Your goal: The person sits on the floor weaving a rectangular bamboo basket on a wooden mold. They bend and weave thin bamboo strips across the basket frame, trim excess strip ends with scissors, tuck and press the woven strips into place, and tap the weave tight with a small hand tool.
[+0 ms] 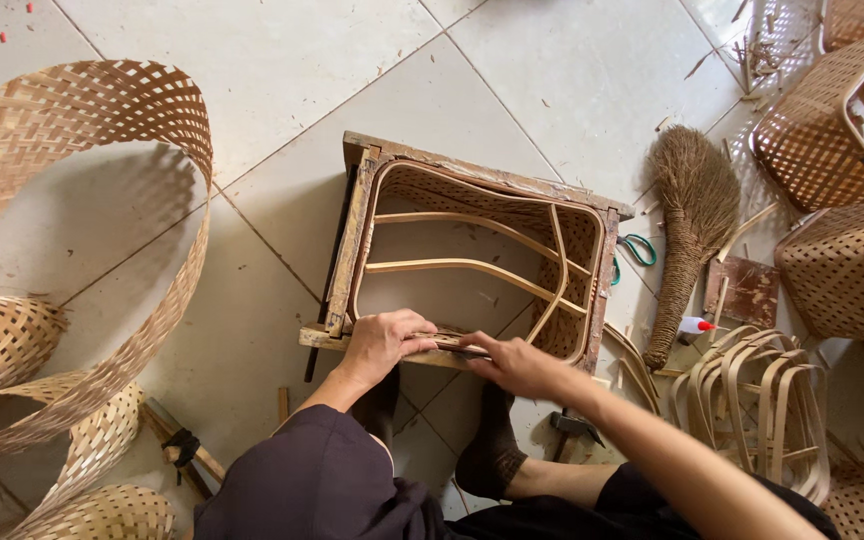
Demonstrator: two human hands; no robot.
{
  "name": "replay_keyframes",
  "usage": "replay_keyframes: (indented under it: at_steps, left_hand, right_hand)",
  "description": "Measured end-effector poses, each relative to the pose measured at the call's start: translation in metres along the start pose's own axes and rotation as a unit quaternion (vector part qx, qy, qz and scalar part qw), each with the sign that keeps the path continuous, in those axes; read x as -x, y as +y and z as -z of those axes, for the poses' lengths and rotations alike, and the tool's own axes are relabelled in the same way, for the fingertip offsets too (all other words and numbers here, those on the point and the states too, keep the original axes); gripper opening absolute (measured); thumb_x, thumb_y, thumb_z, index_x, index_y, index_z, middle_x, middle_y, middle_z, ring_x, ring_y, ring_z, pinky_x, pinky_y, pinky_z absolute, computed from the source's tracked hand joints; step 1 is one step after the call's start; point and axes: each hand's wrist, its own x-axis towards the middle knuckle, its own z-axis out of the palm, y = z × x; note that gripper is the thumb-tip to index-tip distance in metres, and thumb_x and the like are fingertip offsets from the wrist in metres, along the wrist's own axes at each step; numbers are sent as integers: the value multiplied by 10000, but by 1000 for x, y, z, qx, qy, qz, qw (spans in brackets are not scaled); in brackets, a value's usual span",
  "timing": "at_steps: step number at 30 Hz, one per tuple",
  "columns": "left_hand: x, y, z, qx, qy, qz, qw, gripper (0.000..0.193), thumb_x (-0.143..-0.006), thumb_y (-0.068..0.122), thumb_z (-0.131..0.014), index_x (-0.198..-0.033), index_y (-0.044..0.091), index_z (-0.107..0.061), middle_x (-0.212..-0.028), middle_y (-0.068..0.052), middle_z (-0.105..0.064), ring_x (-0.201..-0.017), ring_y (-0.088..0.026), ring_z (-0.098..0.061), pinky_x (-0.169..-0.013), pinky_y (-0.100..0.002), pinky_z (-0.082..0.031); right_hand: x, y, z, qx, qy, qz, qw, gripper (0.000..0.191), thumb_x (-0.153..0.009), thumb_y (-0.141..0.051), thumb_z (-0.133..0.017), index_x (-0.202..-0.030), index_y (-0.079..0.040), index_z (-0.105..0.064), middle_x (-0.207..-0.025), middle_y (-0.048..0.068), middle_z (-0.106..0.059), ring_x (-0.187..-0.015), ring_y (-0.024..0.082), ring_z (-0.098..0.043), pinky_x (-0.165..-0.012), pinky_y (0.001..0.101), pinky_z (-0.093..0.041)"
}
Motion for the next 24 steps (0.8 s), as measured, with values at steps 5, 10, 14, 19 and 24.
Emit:
replay_keyframes:
  at_steps: [5,10,14,19,24]
  left_hand:
    - [3,-8,-6,16,-4,-9,1000,199,-829,362,-764,-889,181,-821,-878,42,-766,-732,-173,-736,-655,-314,-578]
    - [6,-14,-11,7,-11,-17,1000,218,-848,377,-741,-906,185,-827,-860,35,-765,-714,-182,-727,-651,-329,-569]
    - [9,-16,-15,17,-11,-8,1000,218,-848,379,-749,-904,187,-835,-849,26,-761,-740,-191,-717,-667,-345,-564]
    - [11,-16,-19,-7,-42,4,999,205,-839,361,-769,-921,182,-825,-875,34,-765,-797,-183,-677,-748,-353,-547]
    - [22,-22,-6,-61,11,-70,996,173,-841,295,-767,-965,181,-806,-946,41,-775,-909,-177,-683,-980,-428,-477]
  right_hand:
    - [15,-1,-58,11,335,134,932,466,-1035,-319,-543,-1484,-214,-473,-866,175,-691,-727,366,-696,-640,494,-555]
    - [10,-5,-94,20,405,53,912,543,-995,-301,-585,-1518,-275,-439,-836,132,-623,-604,317,-659,-531,467,-543]
    - [7,-11,-108,26,441,30,897,570,-1003,-286,-597,-1540,-301,-409,-864,97,-614,-582,299,-654,-507,444,-540]
    - [10,-19,-115,67,481,25,874,598,-985,-278,-612,-1541,-309,-394,-873,104,-595,-583,306,-653,-487,444,-543]
    - [19,-20,-98,74,422,13,903,581,-990,-304,-595,-1533,-280,-389,-904,125,-613,-578,331,-660,-492,449,-559]
